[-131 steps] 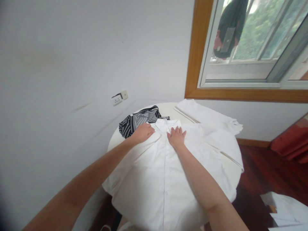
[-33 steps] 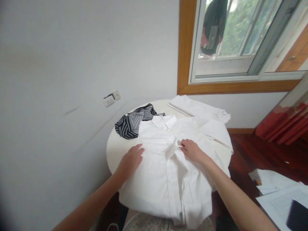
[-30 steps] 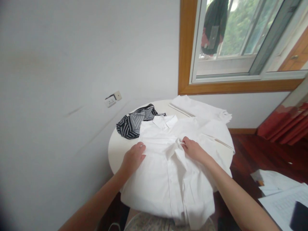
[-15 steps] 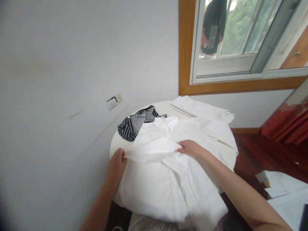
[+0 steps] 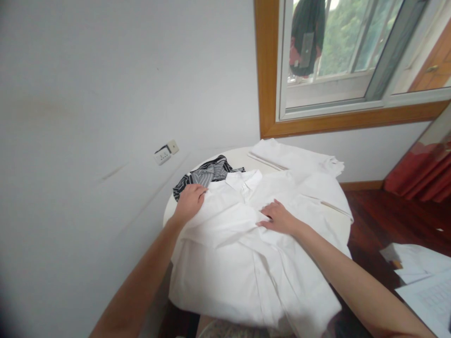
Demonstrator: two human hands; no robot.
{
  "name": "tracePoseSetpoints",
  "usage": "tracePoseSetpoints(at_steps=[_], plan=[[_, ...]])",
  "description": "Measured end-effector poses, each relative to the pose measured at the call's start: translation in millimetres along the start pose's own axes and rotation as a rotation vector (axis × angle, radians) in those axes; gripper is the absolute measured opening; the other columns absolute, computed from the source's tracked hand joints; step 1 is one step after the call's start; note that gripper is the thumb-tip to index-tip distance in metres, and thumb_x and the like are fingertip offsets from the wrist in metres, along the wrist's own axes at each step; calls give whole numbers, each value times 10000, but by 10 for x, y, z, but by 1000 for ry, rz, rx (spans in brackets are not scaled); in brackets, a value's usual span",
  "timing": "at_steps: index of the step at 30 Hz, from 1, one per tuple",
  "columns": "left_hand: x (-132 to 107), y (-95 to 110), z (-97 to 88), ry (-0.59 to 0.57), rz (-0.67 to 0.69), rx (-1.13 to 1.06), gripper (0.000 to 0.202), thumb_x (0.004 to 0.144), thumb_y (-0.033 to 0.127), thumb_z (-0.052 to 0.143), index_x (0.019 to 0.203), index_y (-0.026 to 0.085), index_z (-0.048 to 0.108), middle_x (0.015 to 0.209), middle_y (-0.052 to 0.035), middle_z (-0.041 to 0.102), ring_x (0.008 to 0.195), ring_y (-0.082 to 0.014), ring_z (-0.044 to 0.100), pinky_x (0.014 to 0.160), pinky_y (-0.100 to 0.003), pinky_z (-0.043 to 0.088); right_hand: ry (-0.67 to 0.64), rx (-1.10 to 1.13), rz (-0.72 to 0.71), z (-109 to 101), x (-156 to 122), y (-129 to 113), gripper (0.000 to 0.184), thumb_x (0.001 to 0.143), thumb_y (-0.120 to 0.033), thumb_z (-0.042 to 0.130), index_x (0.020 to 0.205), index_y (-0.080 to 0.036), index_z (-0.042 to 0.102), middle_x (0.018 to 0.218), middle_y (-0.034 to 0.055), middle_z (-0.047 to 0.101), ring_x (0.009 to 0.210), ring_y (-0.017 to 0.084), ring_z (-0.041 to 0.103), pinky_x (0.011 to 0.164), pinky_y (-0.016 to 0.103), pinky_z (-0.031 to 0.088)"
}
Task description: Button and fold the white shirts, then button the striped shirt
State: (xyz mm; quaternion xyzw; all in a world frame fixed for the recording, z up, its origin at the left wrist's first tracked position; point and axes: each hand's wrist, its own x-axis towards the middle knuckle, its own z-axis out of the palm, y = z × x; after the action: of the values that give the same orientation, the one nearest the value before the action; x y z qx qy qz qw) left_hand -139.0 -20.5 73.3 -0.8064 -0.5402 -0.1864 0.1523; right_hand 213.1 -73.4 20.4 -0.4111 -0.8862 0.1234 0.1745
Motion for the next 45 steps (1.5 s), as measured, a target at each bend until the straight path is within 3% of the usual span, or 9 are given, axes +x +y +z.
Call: tracePoseSetpoints(at_steps=[5,9,15,20,23,28,35,42,45], plan=[[309,-116,464,-2,101,4,281,887,289,489,1113,228,645,1299,-106,527,1223,-279,436,1041,-485,356,43,123,1,20,22,26,528,960,-537,315,625,-179,509,658,-7,578,713,143,573,1042,414,259],[410,-298,615,-83,195,-21,241,893,340,489,1012,199,644,1322,-111,497,1262,-276,399,1078,-500,312,59,175,-27,72,48,115,511,947,-535,365,597,-179,474,630,-23,528,687,132,553,1057,414,243],[703,-654,535,-95,88,-80,260,911,278,403,906,174,641,1141,-96,557,1119,-227,479,1022,-406,386,-80,197,31,-5,164,190,512,929,-544,395,568,-183,435,560,-49,505,563,105,487,1039,422,262],[726,-712,488,0,31,20,269,902,281,404,918,186,655,1161,-113,541,1130,-265,453,1012,-440,368,-66,29,80,-64,341,129,316,906,-408,445,668,-215,520,631,15,587,621,171,545,777,339,413],[640,-670,529,28,4,53,212,875,287,467,907,210,663,1228,-107,519,1169,-286,429,1025,-454,345,-36,27,41,13,411,127,279,894,-387,472,686,-212,533,652,10,594,690,182,581,893,388,381],[525,-685,604,94,-95,-3,252,899,290,440,938,224,680,1155,-97,556,1101,-270,469,989,-434,374,32,197,4,153,412,194,344,919,-452,462,689,-206,532,613,-38,530,719,144,581,1084,447,201],[507,-690,701,90,-8,-116,305,930,382,407,951,219,664,1090,-96,566,1072,-248,487,994,-419,366,86,234,10,201,433,231,451,950,-463,400,591,-191,426,565,-54,461,583,104,507,1060,417,258],[580,-784,696,201,-94,-165,254,917,387,422,840,201,577,950,-89,590,993,-242,513,934,-399,383,63,282,21,192,447,254,510,942,-515,391,550,-189,391,511,-71,400,517,95,446,1059,421,280],[571,-835,686,138,-143,-222,270,895,425,449,803,210,584,843,-52,607,876,-217,546,841,-342,414,40,298,39,185,447,285,510,925,-533,422,548,-190,397,508,-77,385,520,94,447,1084,425,258]])
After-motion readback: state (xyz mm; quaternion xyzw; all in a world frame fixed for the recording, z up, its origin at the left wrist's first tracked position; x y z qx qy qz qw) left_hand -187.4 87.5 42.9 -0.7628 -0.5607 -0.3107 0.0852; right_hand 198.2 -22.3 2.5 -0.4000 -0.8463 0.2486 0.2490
